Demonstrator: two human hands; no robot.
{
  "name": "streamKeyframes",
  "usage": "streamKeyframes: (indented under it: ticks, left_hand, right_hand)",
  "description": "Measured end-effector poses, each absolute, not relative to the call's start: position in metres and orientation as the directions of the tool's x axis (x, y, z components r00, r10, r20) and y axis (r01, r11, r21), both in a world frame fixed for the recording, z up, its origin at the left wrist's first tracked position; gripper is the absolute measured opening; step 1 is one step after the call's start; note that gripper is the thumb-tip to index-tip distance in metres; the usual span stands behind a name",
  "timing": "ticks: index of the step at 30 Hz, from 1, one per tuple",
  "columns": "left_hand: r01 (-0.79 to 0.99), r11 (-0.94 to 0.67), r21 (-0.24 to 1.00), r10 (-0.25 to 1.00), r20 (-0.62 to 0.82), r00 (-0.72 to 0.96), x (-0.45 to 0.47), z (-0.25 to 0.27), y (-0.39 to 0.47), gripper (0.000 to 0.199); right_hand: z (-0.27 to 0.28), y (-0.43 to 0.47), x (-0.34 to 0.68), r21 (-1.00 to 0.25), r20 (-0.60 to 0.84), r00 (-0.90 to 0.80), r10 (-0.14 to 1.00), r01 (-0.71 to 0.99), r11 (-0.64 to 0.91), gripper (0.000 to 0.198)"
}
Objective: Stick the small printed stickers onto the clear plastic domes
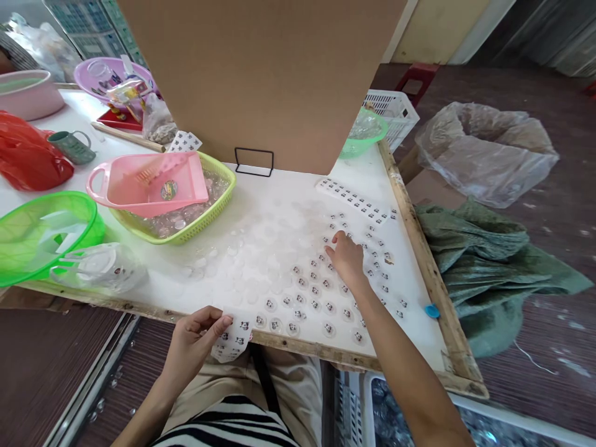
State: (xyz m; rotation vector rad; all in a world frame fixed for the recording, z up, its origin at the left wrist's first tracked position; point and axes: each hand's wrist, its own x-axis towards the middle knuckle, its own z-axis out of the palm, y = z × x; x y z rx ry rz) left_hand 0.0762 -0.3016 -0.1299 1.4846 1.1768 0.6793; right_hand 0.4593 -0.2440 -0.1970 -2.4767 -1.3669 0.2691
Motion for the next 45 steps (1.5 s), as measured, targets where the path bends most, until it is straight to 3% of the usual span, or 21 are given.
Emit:
streamKeyframes:
  ticks: [3,7,9,11,12,19,22,26,31,38,44,45]
  left_hand:
    - [0.299,0.067,0.952,0.922,-0.174,0.347,0.076,-0.130,-0.302,0.035]
    - [0.290,0.061,0.955,0.928,-0.161,0.335,0.078,-0.128,-0.303,0.035]
    - [0.278,0.062,0.959,0.931,-0.156,0.329,0.081,-0.127,-0.302,0.036]
    - [0.262,0.065,0.963,0.934,-0.151,0.325,0.084,-0.125,-0.301,0.037]
    - [0.256,0.067,0.964,0.934,-0.151,0.323,0.085,-0.125,-0.300,0.037]
    - [0.262,0.109,0.959,0.913,-0.201,0.354,0.082,-0.120,-0.301,0.031]
    - [0.271,0.089,0.958,0.886,-0.200,0.418,0.081,-0.119,-0.302,0.042]
    - [0.233,0.116,0.965,0.868,-0.213,0.449,0.081,-0.121,-0.303,0.026]
    - [0.237,0.132,0.962,0.908,-0.213,0.360,0.080,-0.126,-0.301,0.032]
    - [0.249,0.128,0.960,0.924,-0.206,0.322,0.082,-0.126,-0.302,0.036]
    - [0.296,0.074,0.952,0.942,-0.164,0.291,0.085,-0.125,-0.304,0.039]
    - [0.303,0.064,0.951,0.942,-0.158,0.296,0.084,-0.125,-0.304,0.039]
  right_hand:
    - [-0.190,-0.248,0.452,-0.336,0.091,0.512,0.854,0.823,-0.457,0.009]
    - [-0.159,-0.275,0.396,-0.648,0.226,0.449,0.864,0.732,-0.211,0.020]
    - [-0.139,-0.297,0.352,-0.834,0.125,0.239,0.963,0.551,-0.028,0.024]
    - [-0.122,-0.317,0.311,-0.913,0.011,-0.041,0.999,0.407,0.027,0.021]
    - [-0.116,-0.324,0.295,-0.928,-0.014,-0.097,0.995,0.372,0.023,0.022]
    - [-0.114,-0.331,0.275,-0.951,-0.125,-0.066,0.990,0.293,-0.101,0.014]
    - [-0.115,-0.330,0.276,-0.955,-0.135,-0.096,0.986,0.278,-0.104,0.017]
    - [-0.116,-0.332,0.273,-0.955,-0.133,-0.095,0.987,0.279,-0.102,0.015]
    - [-0.122,-0.336,0.275,-0.949,-0.079,-0.042,0.996,0.310,-0.063,0.011]
    - [-0.121,-0.340,0.275,-0.877,0.172,-0.008,0.985,0.454,0.157,0.006]
    - [-0.119,-0.333,0.268,-0.956,0.123,0.150,0.981,0.282,0.077,0.005]
    - [-0.119,-0.331,0.266,-0.967,0.097,0.140,0.985,0.247,0.060,0.014]
